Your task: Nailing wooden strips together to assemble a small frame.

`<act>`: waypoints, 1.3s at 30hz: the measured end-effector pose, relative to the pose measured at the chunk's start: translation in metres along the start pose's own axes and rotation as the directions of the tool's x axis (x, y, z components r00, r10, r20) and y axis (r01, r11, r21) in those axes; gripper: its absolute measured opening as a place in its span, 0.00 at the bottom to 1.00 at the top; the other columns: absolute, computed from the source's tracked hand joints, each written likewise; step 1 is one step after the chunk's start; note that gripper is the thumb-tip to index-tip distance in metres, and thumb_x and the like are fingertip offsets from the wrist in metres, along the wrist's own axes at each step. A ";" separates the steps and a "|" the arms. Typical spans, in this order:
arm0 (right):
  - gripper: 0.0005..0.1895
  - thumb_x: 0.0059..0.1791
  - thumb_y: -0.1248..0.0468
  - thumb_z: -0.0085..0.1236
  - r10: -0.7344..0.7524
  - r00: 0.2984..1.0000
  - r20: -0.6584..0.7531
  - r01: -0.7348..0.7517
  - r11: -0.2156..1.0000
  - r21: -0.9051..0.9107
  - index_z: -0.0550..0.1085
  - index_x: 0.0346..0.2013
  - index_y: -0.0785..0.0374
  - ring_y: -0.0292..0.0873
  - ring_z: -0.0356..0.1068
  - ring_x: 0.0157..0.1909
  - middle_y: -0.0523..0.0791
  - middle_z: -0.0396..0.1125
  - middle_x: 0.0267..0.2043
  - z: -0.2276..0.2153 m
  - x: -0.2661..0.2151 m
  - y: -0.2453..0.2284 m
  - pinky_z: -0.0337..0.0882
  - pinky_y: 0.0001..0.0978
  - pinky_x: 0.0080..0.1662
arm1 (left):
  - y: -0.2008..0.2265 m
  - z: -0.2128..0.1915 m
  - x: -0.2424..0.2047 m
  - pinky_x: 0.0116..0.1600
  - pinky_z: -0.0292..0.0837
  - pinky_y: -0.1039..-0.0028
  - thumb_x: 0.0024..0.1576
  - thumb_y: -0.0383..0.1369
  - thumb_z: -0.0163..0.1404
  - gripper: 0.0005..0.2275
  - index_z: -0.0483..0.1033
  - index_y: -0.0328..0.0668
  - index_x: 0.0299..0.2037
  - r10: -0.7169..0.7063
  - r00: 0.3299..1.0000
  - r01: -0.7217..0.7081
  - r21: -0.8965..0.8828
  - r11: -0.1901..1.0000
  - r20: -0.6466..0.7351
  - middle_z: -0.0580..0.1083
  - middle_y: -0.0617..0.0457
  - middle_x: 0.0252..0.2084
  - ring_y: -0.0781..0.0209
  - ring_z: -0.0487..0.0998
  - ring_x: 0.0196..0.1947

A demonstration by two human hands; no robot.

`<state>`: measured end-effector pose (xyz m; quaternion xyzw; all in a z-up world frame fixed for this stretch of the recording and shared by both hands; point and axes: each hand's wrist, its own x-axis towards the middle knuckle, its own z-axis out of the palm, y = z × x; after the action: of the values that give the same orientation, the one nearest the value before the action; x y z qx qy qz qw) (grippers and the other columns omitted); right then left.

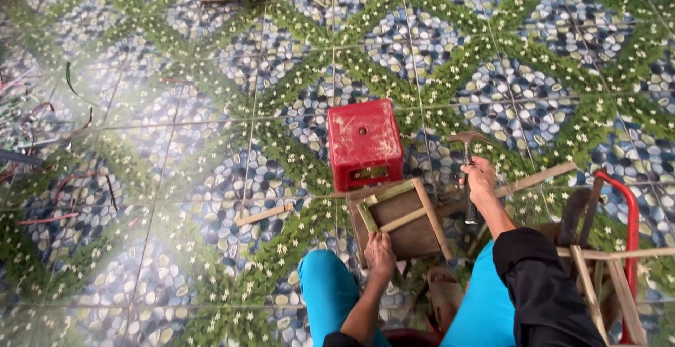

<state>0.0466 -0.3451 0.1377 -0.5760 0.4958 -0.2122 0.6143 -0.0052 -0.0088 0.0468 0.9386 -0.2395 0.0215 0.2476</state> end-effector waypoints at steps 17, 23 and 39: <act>0.25 0.42 0.72 0.63 0.078 0.919 0.386 0.027 0.965 -0.260 0.72 0.54 0.71 0.43 0.68 0.19 0.56 0.72 0.40 -0.046 -0.184 0.107 0.67 0.30 0.14 | -0.030 -0.025 0.008 0.40 0.75 0.66 0.53 0.31 0.55 0.03 0.81 0.54 0.29 -0.394 0.914 0.277 -0.564 0.778 -0.094 0.77 0.52 0.28 0.52 0.79 0.33; 0.23 0.42 0.73 0.61 0.108 0.905 0.413 0.098 0.889 -0.448 0.75 0.53 0.68 0.41 0.69 0.14 0.57 0.74 0.41 -0.046 -0.208 0.143 0.69 0.26 0.14 | -0.048 -0.010 0.016 0.40 0.77 0.66 0.52 0.29 0.57 0.05 0.85 0.53 0.32 -0.474 0.880 0.323 -0.685 0.653 -0.037 0.79 0.49 0.29 0.49 0.81 0.34; 0.21 0.44 0.71 0.55 0.103 0.924 0.368 0.116 0.843 -0.526 0.75 0.53 0.64 0.42 0.70 0.16 0.53 0.75 0.38 -0.044 -0.220 0.168 0.72 0.25 0.18 | -0.040 -0.020 0.029 0.40 0.77 0.59 0.49 0.27 0.57 0.06 0.83 0.53 0.32 -0.370 0.929 0.314 -0.554 0.771 0.012 0.80 0.50 0.28 0.45 0.81 0.36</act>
<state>-0.1353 -0.1424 0.0710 -0.7568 0.4038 0.0497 0.5116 0.0404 0.0189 0.0505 0.8539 -0.0483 -0.0472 0.5160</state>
